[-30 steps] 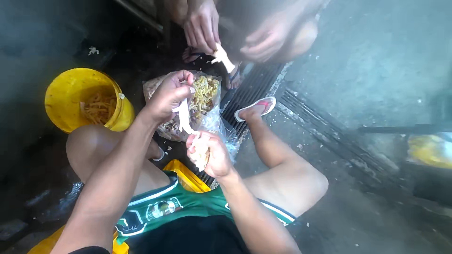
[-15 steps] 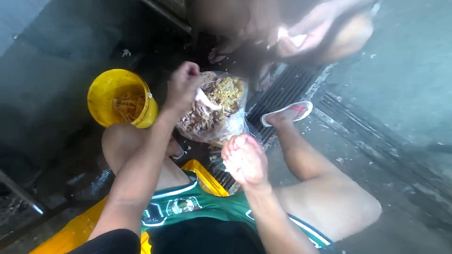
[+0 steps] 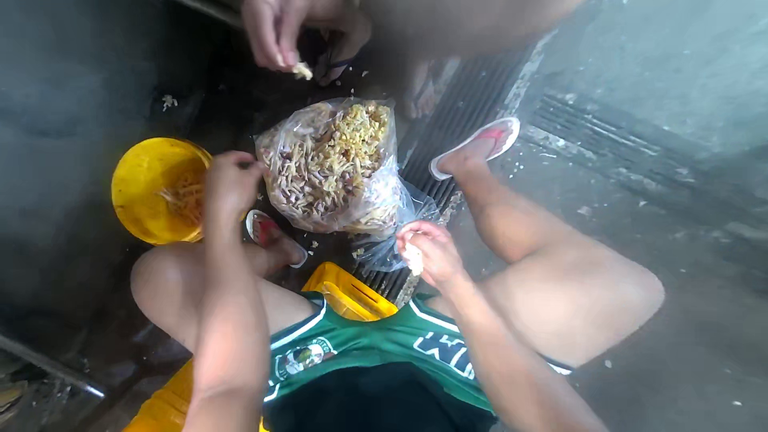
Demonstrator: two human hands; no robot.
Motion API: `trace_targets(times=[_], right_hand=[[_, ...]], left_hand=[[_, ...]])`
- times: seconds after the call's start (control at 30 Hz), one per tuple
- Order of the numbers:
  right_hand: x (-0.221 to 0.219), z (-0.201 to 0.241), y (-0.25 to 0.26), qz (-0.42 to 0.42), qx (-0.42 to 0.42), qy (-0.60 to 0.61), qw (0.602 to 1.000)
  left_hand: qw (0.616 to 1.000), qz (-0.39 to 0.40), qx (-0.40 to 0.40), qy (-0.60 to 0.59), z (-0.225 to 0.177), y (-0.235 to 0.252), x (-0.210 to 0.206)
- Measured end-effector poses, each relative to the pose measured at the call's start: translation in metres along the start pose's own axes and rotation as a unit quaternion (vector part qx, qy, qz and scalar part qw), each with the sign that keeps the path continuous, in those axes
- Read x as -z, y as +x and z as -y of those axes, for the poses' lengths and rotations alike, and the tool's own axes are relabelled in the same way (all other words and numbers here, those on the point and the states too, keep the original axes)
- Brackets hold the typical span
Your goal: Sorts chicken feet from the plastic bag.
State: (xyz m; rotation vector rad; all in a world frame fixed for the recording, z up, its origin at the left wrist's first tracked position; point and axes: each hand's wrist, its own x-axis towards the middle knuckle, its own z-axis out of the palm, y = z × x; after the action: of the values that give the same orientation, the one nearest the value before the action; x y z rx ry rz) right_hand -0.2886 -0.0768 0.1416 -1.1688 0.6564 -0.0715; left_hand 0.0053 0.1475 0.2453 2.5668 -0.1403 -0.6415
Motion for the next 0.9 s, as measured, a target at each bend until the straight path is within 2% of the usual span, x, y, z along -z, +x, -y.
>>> trace_targets(times=[0.1,0.2,0.33,0.53,0.7,0.77,0.83,0.9], right_hand=[[-0.018,0.011,0.006,0.042,0.006,-0.107,0.993],[-0.028,0.02,0.011,0.061,-0.034,-0.198,0.978],[-0.028,0.017,0.021,0.047,-0.099,-0.242,0.964],[-0.026,0.015,0.033,0.048,-0.125,-0.243,0.961],[-0.021,0.011,0.036,0.043,-0.144,-0.249,0.957],[-0.021,0.011,0.036,0.046,-0.137,-0.256,0.956],[-0.022,0.021,0.029,0.078,-0.113,-0.277,0.951],[-0.026,0.052,0.009,0.152,-0.054,-0.312,0.936]], left_hand=[[0.996,0.092,0.003,0.008,0.005,0.04,-0.092],[0.986,0.146,0.02,0.083,0.026,0.07,-0.18],[0.966,0.146,-0.01,0.213,0.051,0.088,-0.244],[0.96,0.109,-0.033,0.257,0.076,0.1,-0.268],[0.939,0.206,-0.001,0.274,0.087,0.101,-0.267],[0.944,0.207,-0.003,0.258,0.101,0.1,-0.27],[0.947,0.206,-0.003,0.245,0.103,0.096,-0.267],[0.95,0.208,-0.017,0.232,0.093,0.092,-0.258]])
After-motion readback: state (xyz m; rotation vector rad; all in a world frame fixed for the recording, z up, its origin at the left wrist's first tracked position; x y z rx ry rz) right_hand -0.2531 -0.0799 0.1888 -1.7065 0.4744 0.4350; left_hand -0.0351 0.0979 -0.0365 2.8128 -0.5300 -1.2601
